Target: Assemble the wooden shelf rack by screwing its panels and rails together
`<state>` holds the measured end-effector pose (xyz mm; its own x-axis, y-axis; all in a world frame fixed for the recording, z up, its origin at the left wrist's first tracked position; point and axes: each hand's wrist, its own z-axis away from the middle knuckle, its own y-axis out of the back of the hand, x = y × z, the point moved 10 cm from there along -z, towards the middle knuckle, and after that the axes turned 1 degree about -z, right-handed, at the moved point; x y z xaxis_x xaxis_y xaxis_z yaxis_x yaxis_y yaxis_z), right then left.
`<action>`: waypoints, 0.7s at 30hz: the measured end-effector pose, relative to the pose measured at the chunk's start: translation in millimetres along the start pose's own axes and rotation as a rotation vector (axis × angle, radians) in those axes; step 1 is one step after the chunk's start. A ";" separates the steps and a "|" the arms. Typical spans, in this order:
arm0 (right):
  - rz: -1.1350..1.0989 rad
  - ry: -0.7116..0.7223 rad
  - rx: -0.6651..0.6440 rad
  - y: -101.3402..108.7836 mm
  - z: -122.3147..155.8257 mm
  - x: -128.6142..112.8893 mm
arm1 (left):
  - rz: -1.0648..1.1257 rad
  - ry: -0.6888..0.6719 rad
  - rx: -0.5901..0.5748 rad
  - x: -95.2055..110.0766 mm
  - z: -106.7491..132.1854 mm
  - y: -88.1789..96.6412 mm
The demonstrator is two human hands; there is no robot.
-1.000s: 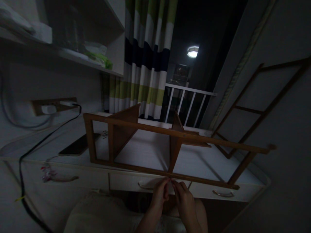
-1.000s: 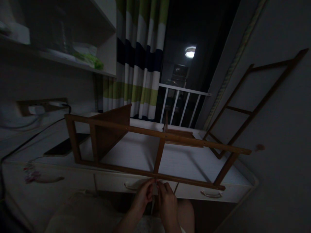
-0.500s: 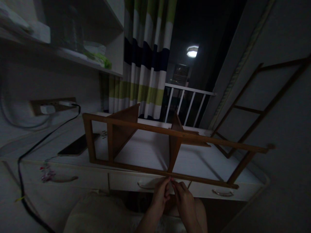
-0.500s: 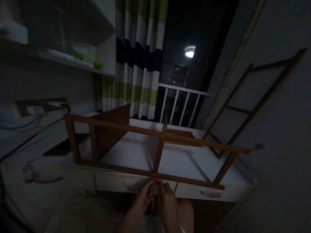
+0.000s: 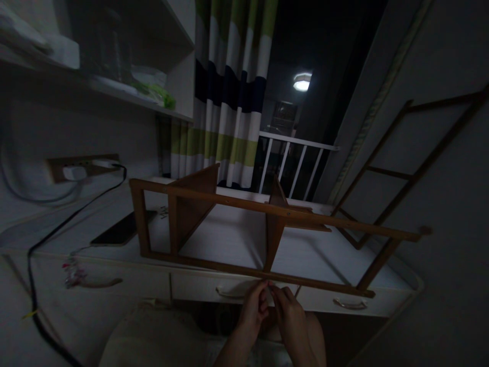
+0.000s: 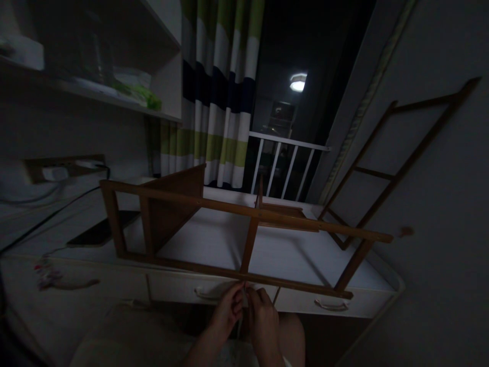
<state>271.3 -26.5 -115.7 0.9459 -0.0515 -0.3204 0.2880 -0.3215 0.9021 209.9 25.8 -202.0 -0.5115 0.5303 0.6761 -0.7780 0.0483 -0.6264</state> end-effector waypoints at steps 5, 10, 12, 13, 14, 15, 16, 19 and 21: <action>0.046 -0.007 -0.017 8.1 0.7 -7.4 | 0.007 0.015 -0.011 -1.8 -2.0 0.2; 0.002 -0.018 -0.035 5.2 -1.0 -6.0 | 0.021 0.029 -0.007 -3.4 -3.5 0.7; -0.020 -0.027 -0.038 3.1 -1.4 -3.8 | 0.027 0.035 -0.010 -4.5 -4.8 0.8; -0.029 -0.025 -0.038 2.1 -1.7 -3.4 | 0.030 0.039 -0.011 -5.3 -5.6 1.2; -0.038 -0.020 -0.041 0.8 -1.9 -3.3 | 0.033 0.043 -0.010 -6.2 -6.5 1.8; -0.051 -0.015 -0.046 -0.7 -2.1 -3.4 | 0.037 0.046 -0.008 -7.1 -7.4 2.7; -0.065 -0.011 -0.048 -1.6 -2.3 -3.5 | 0.042 0.049 -0.006 -8.0 -8.5 3.8; -0.096 -0.013 -0.040 -0.9 -2.3 -4.1 | 0.056 0.055 -0.004 -10.3 -11.5 6.5; -0.096 -0.022 -0.038 1.5 -2.0 -4.4 | 0.061 0.057 -0.009 -11.2 -13.2 7.0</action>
<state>267.8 -24.9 -112.4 0.9101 -0.0432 -0.4120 0.3832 -0.2901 0.8769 215.0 31.3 -219.1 -0.5360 0.5795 0.6139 -0.7426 0.0223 -0.6693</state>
